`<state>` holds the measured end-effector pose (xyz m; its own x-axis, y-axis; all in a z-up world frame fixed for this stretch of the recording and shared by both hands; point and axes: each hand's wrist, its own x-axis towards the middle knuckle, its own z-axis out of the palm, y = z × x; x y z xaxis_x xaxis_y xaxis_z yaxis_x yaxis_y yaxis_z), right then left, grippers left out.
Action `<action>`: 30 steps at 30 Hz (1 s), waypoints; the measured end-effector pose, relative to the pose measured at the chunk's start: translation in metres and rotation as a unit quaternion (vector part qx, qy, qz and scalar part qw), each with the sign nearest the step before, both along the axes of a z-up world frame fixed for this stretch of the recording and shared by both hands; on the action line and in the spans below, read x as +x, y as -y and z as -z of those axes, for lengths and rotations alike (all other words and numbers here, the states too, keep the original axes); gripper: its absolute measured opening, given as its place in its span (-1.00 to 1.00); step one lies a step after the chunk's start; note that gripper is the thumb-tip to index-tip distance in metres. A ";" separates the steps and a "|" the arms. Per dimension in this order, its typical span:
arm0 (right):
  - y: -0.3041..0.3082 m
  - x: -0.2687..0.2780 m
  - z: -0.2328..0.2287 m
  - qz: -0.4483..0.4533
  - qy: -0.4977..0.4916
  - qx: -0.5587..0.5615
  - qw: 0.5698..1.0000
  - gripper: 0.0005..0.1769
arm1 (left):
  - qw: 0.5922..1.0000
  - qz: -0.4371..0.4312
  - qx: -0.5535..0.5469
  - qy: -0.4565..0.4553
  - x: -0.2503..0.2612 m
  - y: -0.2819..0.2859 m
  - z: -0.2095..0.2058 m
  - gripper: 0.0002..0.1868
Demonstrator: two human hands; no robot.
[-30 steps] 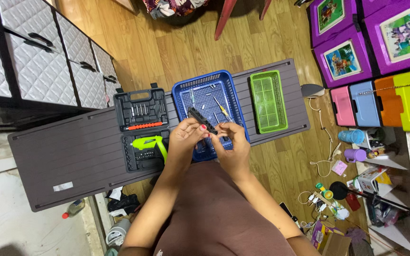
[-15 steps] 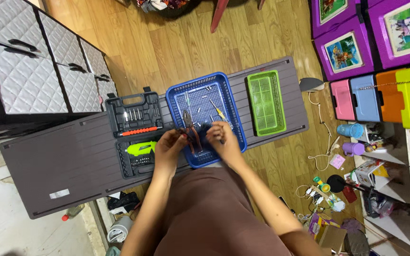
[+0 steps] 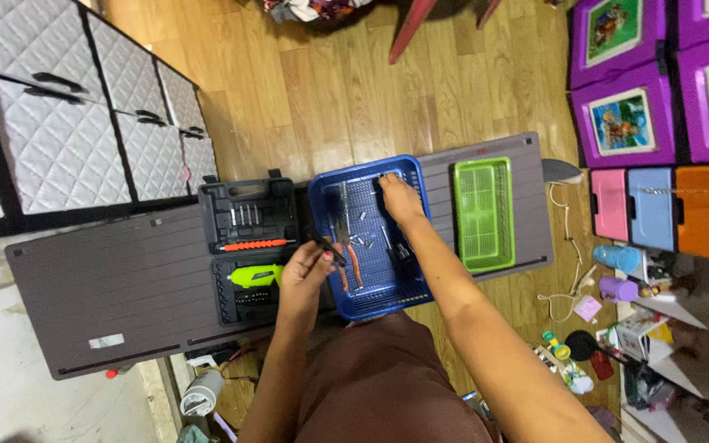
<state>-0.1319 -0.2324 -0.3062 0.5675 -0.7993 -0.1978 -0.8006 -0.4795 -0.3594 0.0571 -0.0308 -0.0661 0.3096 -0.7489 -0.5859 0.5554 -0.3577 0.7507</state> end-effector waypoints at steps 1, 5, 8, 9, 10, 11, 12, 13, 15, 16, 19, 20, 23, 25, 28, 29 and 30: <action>0.004 0.006 0.006 -0.029 -0.024 -0.010 0.999 -0.68 | 1.000 0.001 -0.006 -0.003 0.000 0.002 -0.003 -0.70; 0.006 0.021 0.023 -0.074 -0.053 -0.068 0.994 -0.65 | 1.000 0.007 -0.016 -0.025 0.000 0.008 -0.018 -0.66; 0.002 0.025 0.031 -0.106 -0.106 -0.100 0.984 -0.70 | 0.999 0.023 -0.004 -0.024 0.001 0.011 -0.027 -0.65; 0.002 0.025 0.033 -0.110 -0.119 -0.102 0.981 -0.70 | 0.999 0.031 0.001 -0.019 0.002 0.012 -0.029 -0.65; 0.002 0.025 0.034 -0.114 -0.131 -0.105 0.979 -0.70 | 0.999 0.030 0.001 -0.021 0.002 0.013 -0.029 -0.65; 0.001 0.025 0.035 -0.111 -0.132 -0.109 0.979 -0.71 | 0.999 0.030 0.001 -0.023 0.002 0.013 -0.028 -0.65; 0.001 0.025 0.037 -0.107 -0.132 -0.113 0.979 -0.72 | 0.999 0.030 0.000 -0.025 0.001 0.013 -0.027 -0.65; -0.002 0.024 0.037 -0.104 -0.133 -0.115 0.979 -0.74 | 0.999 0.025 -0.011 -0.030 0.001 0.012 -0.025 -0.65; -0.004 0.026 0.038 -0.073 -0.139 -0.091 0.983 -0.75 | 0.998 0.017 -0.031 -0.042 0.002 0.009 -0.019 -0.65; -0.007 0.026 0.036 -0.058 -0.142 -0.079 0.985 -0.76 | 0.998 0.020 -0.042 -0.045 0.002 0.007 -0.016 -0.64; -0.018 0.026 0.021 0.025 -0.039 -0.079 0.996 -0.63 | 0.996 0.034 -0.072 -0.042 0.002 0.006 -0.011 -0.53; -0.022 0.025 0.012 0.078 0.008 -0.035 0.996 -0.72 | 0.996 0.039 -0.076 -0.034 0.002 0.007 -0.012 -0.44; -0.033 0.022 -0.029 0.216 0.210 0.132 0.944 -0.87 | 0.994 0.062 -0.092 -0.005 0.001 0.004 -0.019 -0.19; -0.037 0.019 -0.069 0.267 0.410 0.279 0.827 -0.81 | 0.992 0.090 -0.093 0.006 -0.001 0.002 -0.025 -0.12; -0.055 0.003 -0.152 0.288 0.514 0.372 0.717 -0.88 | 0.988 0.130 -0.087 -0.001 -0.004 -0.005 -0.034 -0.13; -0.063 -0.002 -0.182 0.281 0.525 0.376 0.710 -0.89 | 0.986 0.135 -0.096 -0.013 -0.006 -0.009 -0.037 -0.14; -0.072 -0.006 -0.212 0.273 0.537 0.380 0.702 -0.90 | 0.984 0.140 -0.105 -0.024 -0.007 -0.012 -0.039 -0.14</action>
<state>-0.1382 -0.1608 -0.0943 0.3665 -0.8504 -0.3775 0.1369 0.4506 -0.8822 0.0498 -0.0192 -0.0268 0.0499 -0.9068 -0.4186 0.4932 -0.3421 0.7998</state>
